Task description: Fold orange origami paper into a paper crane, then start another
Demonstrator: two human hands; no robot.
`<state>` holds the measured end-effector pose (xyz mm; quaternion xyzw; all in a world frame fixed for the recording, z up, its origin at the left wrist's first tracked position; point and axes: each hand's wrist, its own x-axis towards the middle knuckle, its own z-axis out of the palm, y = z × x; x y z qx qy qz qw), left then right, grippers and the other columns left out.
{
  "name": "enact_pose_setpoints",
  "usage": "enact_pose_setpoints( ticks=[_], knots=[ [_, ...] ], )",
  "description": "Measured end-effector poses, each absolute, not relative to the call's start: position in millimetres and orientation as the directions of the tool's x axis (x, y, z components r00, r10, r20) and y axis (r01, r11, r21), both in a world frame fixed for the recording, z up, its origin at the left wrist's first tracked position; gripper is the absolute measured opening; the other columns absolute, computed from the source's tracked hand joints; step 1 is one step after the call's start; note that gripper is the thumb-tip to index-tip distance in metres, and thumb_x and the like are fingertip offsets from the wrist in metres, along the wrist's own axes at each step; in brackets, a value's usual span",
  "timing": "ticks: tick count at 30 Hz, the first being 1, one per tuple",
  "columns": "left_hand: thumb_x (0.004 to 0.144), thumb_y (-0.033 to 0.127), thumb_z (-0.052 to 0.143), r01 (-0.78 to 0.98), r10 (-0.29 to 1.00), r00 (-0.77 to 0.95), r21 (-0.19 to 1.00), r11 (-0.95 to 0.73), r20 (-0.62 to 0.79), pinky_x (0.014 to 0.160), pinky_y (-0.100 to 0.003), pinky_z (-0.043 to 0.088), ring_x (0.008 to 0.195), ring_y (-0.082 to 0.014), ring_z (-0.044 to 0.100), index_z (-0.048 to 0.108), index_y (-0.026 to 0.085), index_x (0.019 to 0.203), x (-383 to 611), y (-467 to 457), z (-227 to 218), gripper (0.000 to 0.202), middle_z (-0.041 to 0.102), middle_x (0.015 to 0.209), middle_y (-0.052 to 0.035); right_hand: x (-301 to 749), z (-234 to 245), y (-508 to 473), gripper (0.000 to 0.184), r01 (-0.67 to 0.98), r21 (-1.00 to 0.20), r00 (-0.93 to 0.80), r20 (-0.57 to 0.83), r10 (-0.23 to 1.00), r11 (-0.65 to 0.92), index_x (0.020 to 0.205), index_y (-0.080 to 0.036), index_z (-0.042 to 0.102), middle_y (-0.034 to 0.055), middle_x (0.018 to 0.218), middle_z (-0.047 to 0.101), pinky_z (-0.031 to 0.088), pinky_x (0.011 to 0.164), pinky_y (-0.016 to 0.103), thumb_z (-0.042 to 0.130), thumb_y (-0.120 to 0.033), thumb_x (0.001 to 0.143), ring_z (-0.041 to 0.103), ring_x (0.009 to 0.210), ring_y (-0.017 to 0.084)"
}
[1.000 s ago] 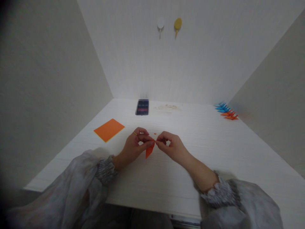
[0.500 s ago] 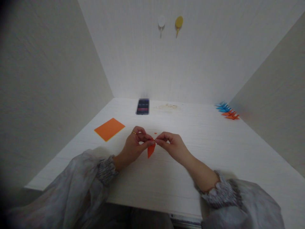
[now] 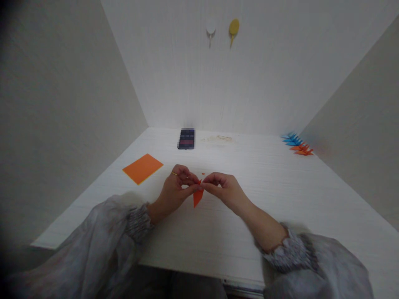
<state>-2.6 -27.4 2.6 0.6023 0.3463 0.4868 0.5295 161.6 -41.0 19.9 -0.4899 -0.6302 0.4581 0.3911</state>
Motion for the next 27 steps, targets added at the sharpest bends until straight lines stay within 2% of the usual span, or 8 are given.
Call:
enact_pose_setpoints(
  ticks=[7, 13, 21, 27],
  knots=[
    [0.062, 0.024, 0.069, -0.073, 0.919, 0.308, 0.970, -0.233, 0.244, 0.057, -0.025, 0.049, 0.061, -0.0117, 0.061, 0.037, 0.019, 0.083, -3.0, -27.5, 2.1, 0.038, 0.058, 0.073, 0.0022, 161.5, 19.8, -42.0, 0.016, 0.284, -0.950, -0.215, 0.069, 0.974, 0.130, 0.070, -0.018, 0.063, 0.0006, 0.067, 0.060, 0.039, 0.063, 0.027, 0.060, -0.033, 0.072, 0.052, 0.064, 0.013],
    [0.064, 0.020, 0.066, -0.028, 0.880, 0.370, 0.950, -0.310, 0.298, 0.063, -0.025, 0.047, 0.064, -0.0103, 0.058, 0.037, 0.018, 0.087, -4.6, -27.0, 3.1, 0.037, 0.061, 0.074, 0.0000, 163.7, 18.9, -42.5, 0.015, 0.269, -0.953, -0.187, 0.091, 0.978, 0.140, 0.069, -0.018, 0.061, 0.0003, 0.068, 0.060, 0.039, 0.063, 0.027, 0.060, -0.033, 0.072, 0.052, 0.064, 0.013],
    [0.064, 0.026, 0.067, -0.039, 0.891, 0.392, 0.972, -0.232, 0.228, 0.058, -0.023, 0.044, 0.059, -0.0096, 0.057, 0.038, 0.018, 0.088, -3.2, -25.4, 2.6, 0.039, 0.063, 0.071, -0.0005, 163.3, 20.2, -44.9, 0.015, 0.313, -0.923, -0.192, 0.172, 0.966, 0.226, 0.067, -0.018, 0.058, -0.0013, 0.064, 0.056, 0.038, 0.061, 0.025, 0.057, -0.031, 0.074, 0.049, 0.062, 0.012],
    [0.064, 0.025, 0.067, -0.099, 0.890, 0.415, 0.982, -0.163, 0.190, 0.057, -0.023, 0.044, 0.058, -0.0096, 0.057, 0.036, 0.019, 0.089, -0.7, -26.7, 5.1, 0.041, 0.062, 0.071, -0.0001, 161.7, 23.1, -48.1, 0.015, 0.394, -0.866, -0.170, 0.259, 0.951, 0.307, 0.065, -0.018, 0.055, -0.0015, 0.062, 0.053, 0.038, 0.059, 0.024, 0.055, -0.028, 0.076, 0.048, 0.061, 0.012]
  ],
)
